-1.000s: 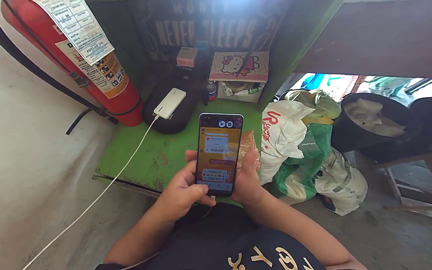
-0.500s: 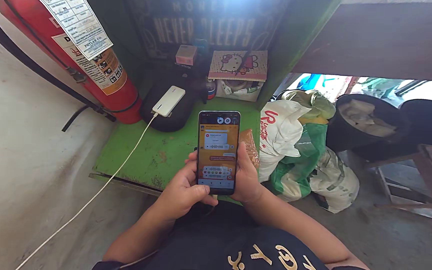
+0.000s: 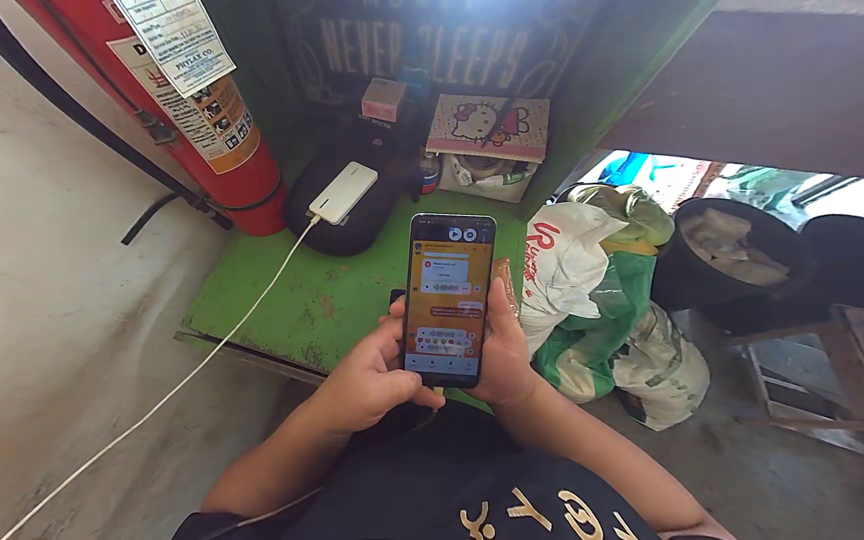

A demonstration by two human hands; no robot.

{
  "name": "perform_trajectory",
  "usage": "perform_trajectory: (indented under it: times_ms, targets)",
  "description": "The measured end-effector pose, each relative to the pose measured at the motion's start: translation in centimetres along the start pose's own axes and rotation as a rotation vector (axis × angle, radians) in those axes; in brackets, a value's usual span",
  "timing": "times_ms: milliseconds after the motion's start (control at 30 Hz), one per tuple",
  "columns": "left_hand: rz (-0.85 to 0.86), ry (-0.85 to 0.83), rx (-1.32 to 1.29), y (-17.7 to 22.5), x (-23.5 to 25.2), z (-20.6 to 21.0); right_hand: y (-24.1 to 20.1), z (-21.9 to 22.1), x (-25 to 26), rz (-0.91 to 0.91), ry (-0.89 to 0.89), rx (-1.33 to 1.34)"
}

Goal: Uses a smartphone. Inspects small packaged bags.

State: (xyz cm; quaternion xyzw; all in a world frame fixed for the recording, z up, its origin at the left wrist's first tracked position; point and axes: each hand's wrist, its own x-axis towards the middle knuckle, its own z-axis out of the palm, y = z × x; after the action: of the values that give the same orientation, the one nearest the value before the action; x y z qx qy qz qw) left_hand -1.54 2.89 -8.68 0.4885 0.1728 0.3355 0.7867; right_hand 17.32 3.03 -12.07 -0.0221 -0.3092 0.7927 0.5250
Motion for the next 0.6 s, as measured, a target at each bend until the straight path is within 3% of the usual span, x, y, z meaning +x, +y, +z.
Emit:
perform_trajectory:
  times_ms: [600]
  targets:
    - [0.027,-0.038,-0.017,-0.28,-0.56,-0.16,0.32,0.25,-0.55,-0.004,0.001,-0.018]
